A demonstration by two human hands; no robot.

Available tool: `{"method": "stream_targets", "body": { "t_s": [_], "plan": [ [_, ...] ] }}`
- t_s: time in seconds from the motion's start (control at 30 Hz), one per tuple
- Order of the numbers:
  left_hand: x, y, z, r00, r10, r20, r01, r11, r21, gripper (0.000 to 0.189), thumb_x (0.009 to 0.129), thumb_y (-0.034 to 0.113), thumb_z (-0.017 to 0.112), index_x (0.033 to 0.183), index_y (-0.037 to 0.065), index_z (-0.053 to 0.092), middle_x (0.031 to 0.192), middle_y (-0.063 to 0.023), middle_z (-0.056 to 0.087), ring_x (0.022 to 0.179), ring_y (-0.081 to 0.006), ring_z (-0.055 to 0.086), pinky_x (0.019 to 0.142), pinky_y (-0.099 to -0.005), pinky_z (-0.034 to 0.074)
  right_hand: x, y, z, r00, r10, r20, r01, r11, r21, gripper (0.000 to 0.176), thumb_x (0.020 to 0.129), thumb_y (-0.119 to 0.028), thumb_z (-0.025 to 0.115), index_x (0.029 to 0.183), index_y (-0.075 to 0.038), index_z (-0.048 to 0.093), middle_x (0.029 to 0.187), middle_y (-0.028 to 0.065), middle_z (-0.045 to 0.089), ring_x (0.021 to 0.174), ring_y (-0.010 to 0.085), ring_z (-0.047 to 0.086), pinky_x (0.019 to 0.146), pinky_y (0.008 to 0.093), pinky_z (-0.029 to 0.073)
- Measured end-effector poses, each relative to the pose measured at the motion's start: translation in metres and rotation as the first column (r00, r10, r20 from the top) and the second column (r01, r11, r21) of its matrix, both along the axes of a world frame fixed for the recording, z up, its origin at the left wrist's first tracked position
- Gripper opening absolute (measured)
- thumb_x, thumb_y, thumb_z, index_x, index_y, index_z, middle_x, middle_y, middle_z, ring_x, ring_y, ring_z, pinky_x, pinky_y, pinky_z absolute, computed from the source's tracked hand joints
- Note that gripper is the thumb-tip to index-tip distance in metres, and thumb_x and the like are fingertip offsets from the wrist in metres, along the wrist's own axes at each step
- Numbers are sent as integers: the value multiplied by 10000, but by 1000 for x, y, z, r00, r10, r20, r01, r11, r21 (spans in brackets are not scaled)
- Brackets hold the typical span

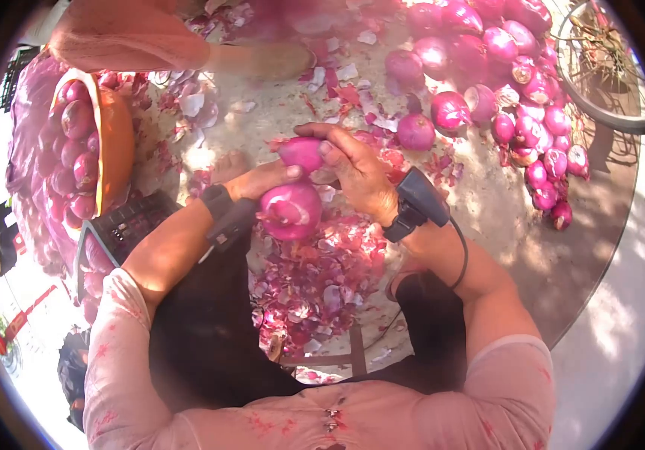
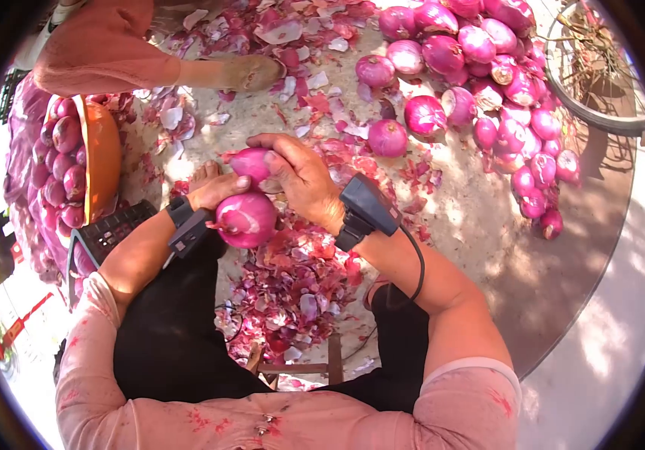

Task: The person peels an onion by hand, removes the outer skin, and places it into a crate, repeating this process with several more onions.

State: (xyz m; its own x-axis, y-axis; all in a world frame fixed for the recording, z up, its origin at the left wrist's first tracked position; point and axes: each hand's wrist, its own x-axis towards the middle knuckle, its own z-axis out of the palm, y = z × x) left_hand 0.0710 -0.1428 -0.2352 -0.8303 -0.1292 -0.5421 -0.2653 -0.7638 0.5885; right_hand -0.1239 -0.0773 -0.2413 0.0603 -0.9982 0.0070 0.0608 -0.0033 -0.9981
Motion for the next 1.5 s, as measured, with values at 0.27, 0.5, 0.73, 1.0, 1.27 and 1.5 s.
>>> {"method": "stream_targets", "body": {
  "t_s": [0.27, 0.5, 0.73, 1.0, 1.27, 1.5],
  "plan": [
    [50, -29, -65, 905, 365, -219, -300, 912, 281, 547, 935, 317, 578, 1339, -3, 395, 1226, -190, 560, 1097, -265, 592, 937, -400, 505, -163, -32, -83, 303, 682, -666, -138, 722, 677, 381, 837, -255, 582, 1124, -6, 563, 1027, 193, 586, 981, 331, 565, 869, 381, 465],
    [192, -19, 27, 558, 811, 174, -727, 579, -368, 674, 903, 512, 550, 1374, 54, 397, 1188, -136, 594, 992, -229, 636, 873, -411, 530, -163, 16, -125, 181, 167, -969, 8, 985, 171, 839, 597, -124, 798, 1346, -95, 421, 1302, 205, 453, 1175, 423, 434, 1028, 465, 361],
    [397, 102, 57, 224, 957, 184, -736, 290, -612, 664, 887, 503, 580, 1358, 66, 414, 1174, -119, 601, 969, -220, 641, 851, -395, 542, -186, 43, -152, 442, 107, -890, 9, 992, 124, 698, 678, -188, 763, 1290, -39, 460, 1186, 212, 534, 1112, 391, 520, 957, 423, 420],
    [566, 272, 124, -196, 942, 274, -287, 212, -934, 646, 868, 500, 612, 1329, 78, 446, 1136, -102, 623, 924, -220, 656, 831, -396, 549, -181, 86, -101, 671, 343, -657, -38, 901, 432, 639, 734, -97, 678, 1322, -37, 435, 1243, 127, 529, 1147, 257, 513, 1002, 341, 385],
    [621, 325, 138, -387, 815, 431, -564, 160, -810, 659, 881, 409, 630, 1393, 70, 391, 1265, -106, 519, 1066, -191, 576, 892, -304, 486, -177, 136, -57, 759, 445, -475, -158, 834, 529, 673, 732, -122, 654, 1344, -17, 395, 1278, 129, 482, 1209, 252, 455, 1048, 341, 331],
    [631, 312, 89, -537, 714, 449, -26, 518, -855, 948, 709, 492, 767, 1353, -88, 385, 1245, -178, 549, 1083, -213, 581, 866, -322, 491, -164, 135, -52, 786, 426, -447, -100, 803, 588, 699, 728, -179, 666, 1348, -10, 390, 1277, 143, 486, 1212, 262, 457, 1058, 336, 313]
  ]
}}
